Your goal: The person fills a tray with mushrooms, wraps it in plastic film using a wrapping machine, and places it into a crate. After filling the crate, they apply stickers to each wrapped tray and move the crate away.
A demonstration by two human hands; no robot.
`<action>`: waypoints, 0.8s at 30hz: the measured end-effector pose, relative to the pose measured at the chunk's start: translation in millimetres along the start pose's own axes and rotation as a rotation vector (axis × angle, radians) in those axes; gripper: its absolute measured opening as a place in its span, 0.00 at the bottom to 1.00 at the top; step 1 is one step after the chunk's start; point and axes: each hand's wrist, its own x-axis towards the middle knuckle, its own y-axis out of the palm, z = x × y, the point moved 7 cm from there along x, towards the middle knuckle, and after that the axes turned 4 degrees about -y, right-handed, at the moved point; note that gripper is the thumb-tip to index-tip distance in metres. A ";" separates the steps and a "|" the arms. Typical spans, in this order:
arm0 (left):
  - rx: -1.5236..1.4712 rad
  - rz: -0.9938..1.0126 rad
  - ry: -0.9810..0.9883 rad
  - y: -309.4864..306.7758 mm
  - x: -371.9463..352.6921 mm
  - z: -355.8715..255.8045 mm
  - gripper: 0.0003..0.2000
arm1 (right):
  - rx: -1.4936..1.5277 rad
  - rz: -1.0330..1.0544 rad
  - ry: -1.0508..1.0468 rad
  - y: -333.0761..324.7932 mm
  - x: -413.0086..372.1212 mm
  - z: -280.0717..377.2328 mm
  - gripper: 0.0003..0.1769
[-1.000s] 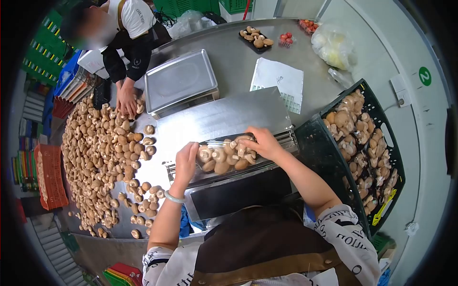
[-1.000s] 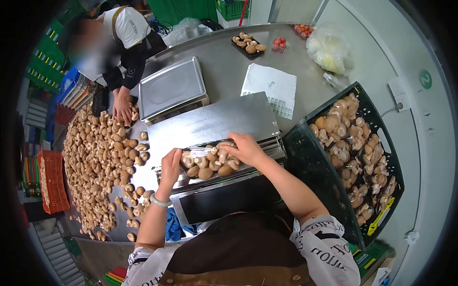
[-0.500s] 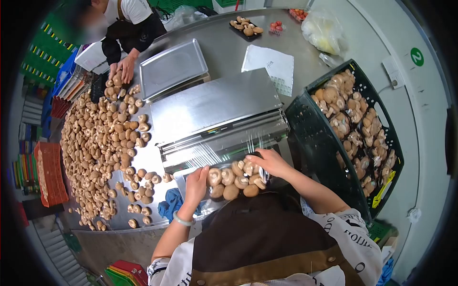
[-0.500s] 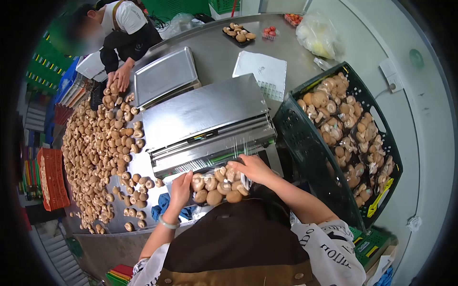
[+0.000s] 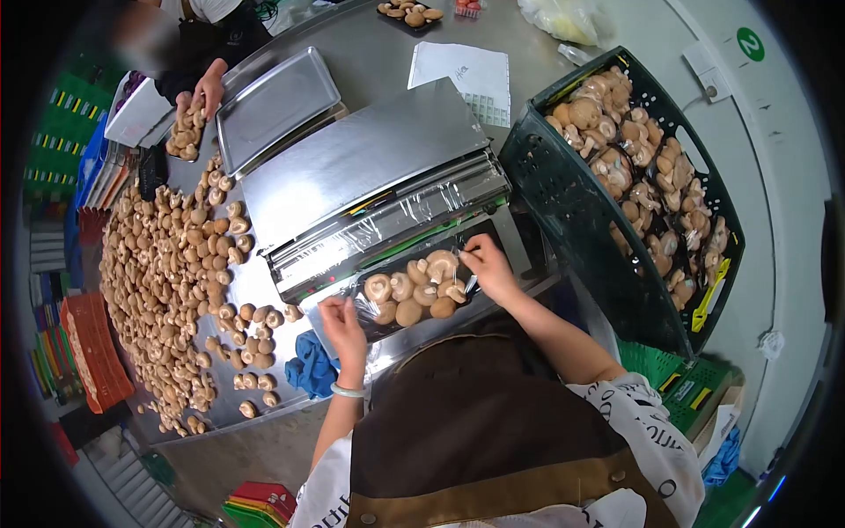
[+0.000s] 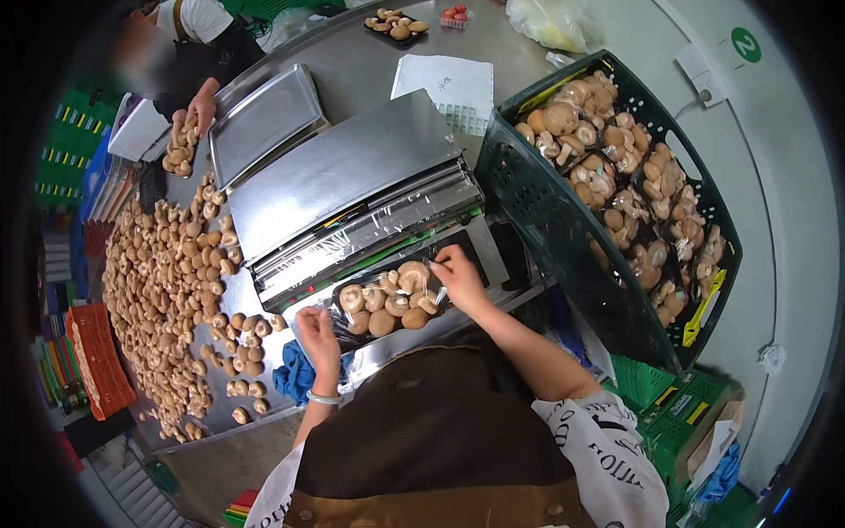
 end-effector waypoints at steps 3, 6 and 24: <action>0.041 -0.071 0.113 -12.8 2.3 -37.4 0.07 | 0.372 -0.032 0.229 -38.8 -26.2 38.9 0.09; 0.189 0.040 0.138 -4.2 6.8 -33.5 0.07 | 0.454 -0.159 0.262 -85.6 -68.2 57.5 0.09; -0.273 1.136 0.044 167.9 -77.9 -137.8 0.31 | 1.991 0.921 0.514 -9.6 -159.9 74.9 0.25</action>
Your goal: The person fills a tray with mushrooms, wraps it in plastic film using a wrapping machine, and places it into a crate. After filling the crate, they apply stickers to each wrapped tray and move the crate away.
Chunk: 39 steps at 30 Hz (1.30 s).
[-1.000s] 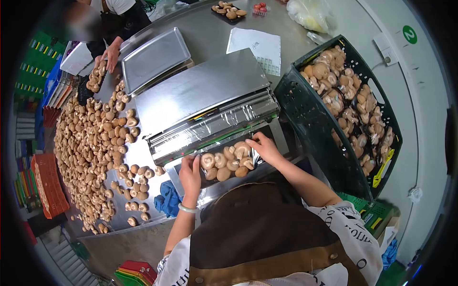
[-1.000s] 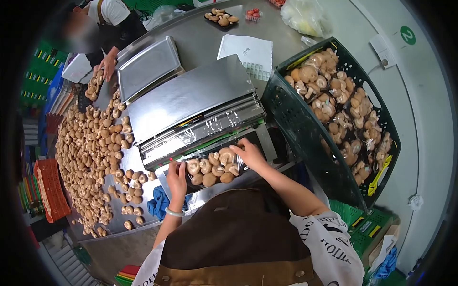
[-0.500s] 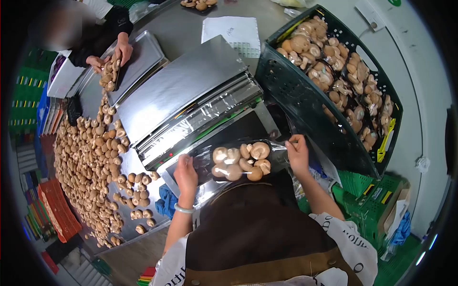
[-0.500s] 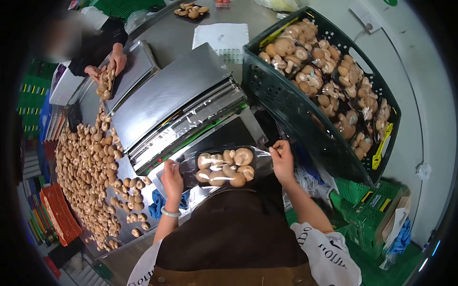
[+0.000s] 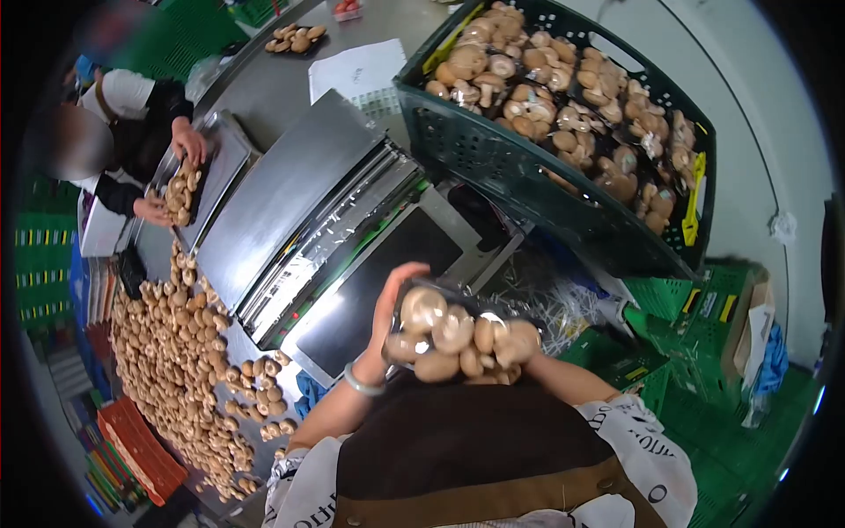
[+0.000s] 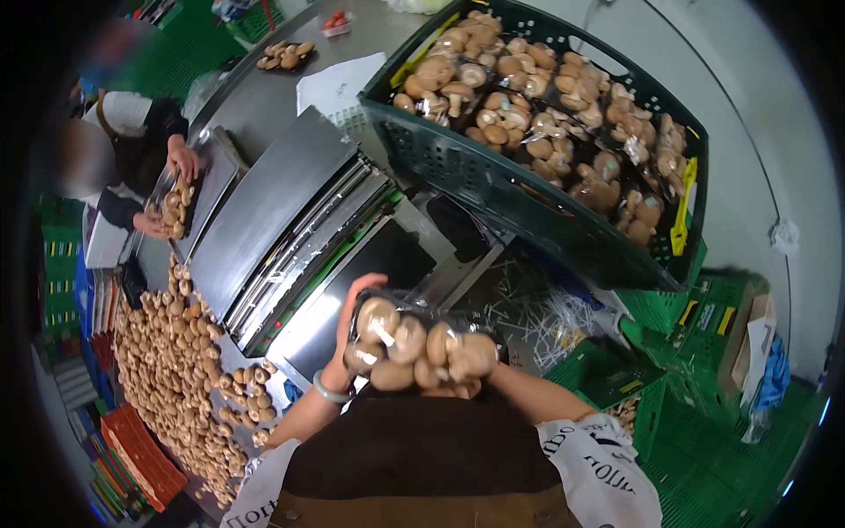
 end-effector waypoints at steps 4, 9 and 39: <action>-0.208 0.149 0.000 14.8 -28.1 -12.7 0.24 | -0.329 0.124 0.275 67.2 16.3 -28.4 0.23; -0.577 0.802 -0.328 94.2 -35.4 -77.8 0.39 | -1.824 -0.705 -0.073 93.9 4.1 67.1 0.17; 1.452 -0.057 0.596 59.6 308.2 -123.1 0.27 | -1.270 -1.142 -0.931 159.0 -85.5 335.7 0.23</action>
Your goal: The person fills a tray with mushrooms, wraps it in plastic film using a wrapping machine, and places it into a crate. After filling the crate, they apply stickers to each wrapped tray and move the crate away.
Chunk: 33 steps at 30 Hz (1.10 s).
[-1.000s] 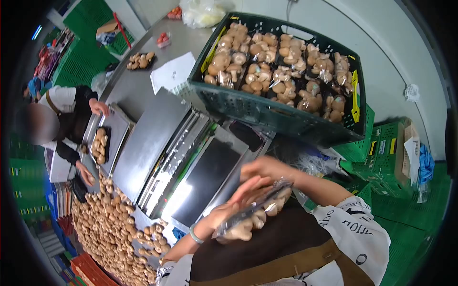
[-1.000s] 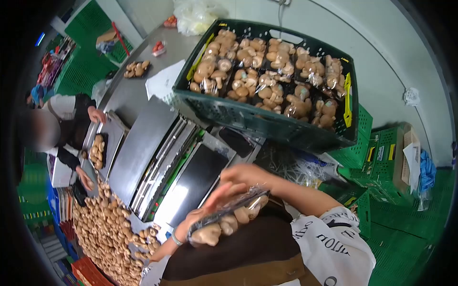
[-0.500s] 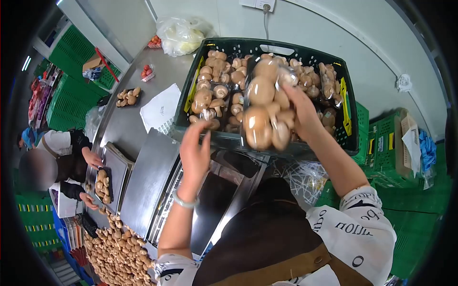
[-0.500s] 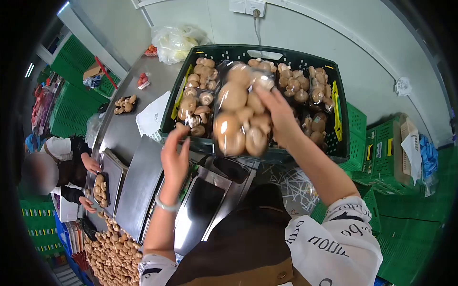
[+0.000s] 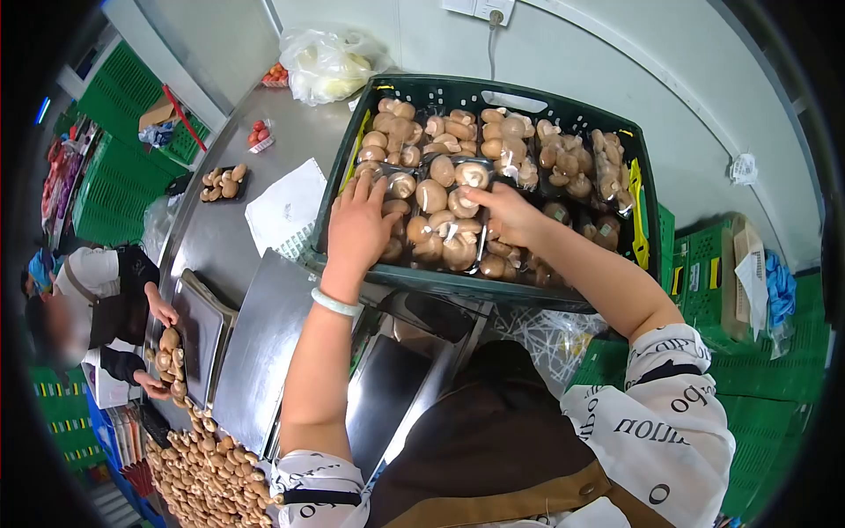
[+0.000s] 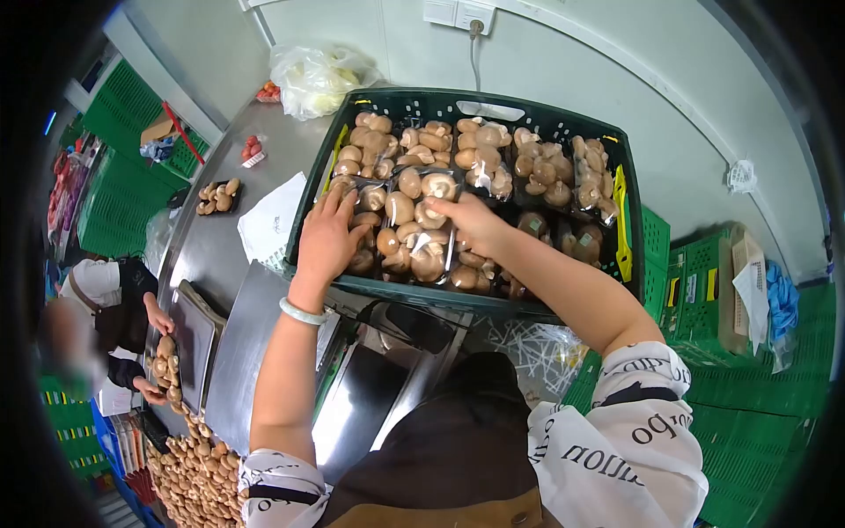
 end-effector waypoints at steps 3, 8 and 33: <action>0.006 -0.008 -0.026 -1.8 0.2 0.8 0.26 | 0.095 -0.051 -0.051 7.9 -23.4 36.1 0.17; 0.022 0.009 -0.027 -1.7 -2.1 1.6 0.28 | -0.032 0.009 0.044 22.5 -14.9 -4.3 0.26; -0.020 -0.838 -0.922 -167.6 -350.2 192.5 0.16 | -1.047 0.053 -1.185 210.0 -118.5 35.3 0.14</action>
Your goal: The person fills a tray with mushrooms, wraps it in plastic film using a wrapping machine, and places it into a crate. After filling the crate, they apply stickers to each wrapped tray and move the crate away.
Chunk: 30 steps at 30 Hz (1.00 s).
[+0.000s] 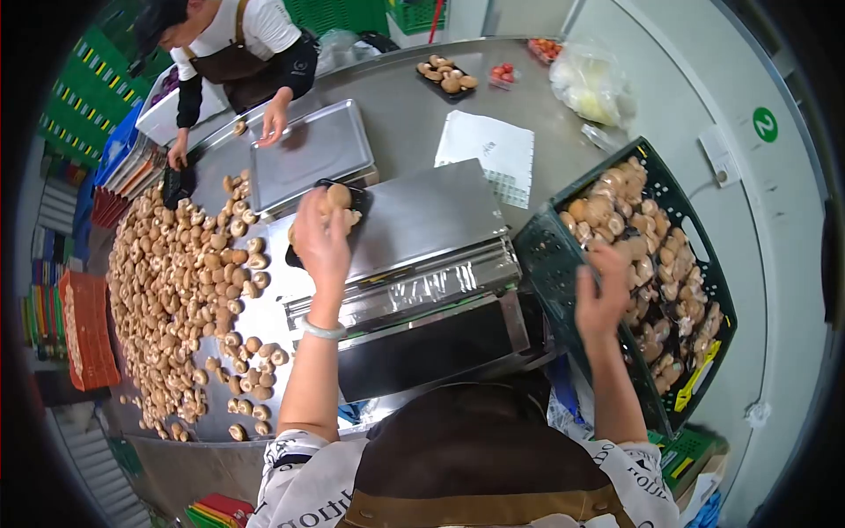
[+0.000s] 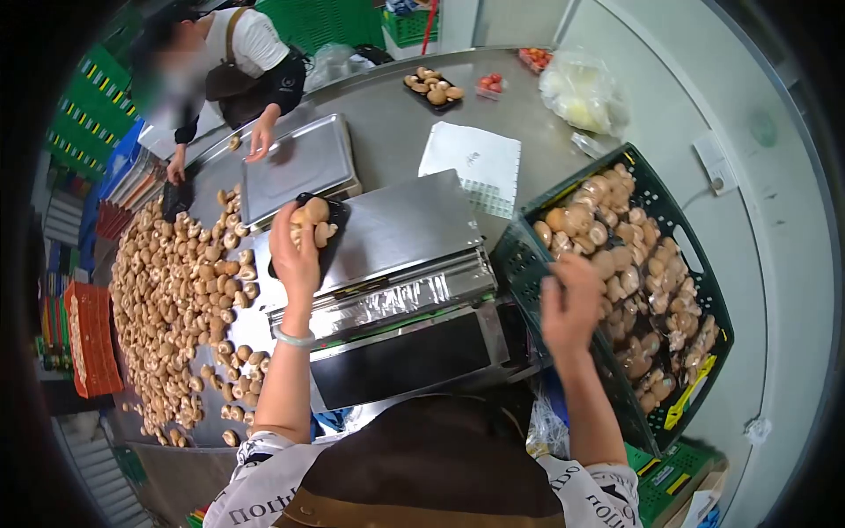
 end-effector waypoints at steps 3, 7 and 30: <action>0.280 0.039 -0.142 -6.9 10.2 79.0 0.22 | 0.174 0.267 -0.302 88.9 29.2 67.6 0.13; 0.031 0.155 -0.227 15.0 3.3 111.3 0.20 | 0.420 0.384 -0.321 204.4 63.3 104.1 0.17; -0.618 0.028 -0.626 -53.4 -22.3 147.5 0.18 | 0.400 0.410 0.197 199.0 11.1 18.5 0.19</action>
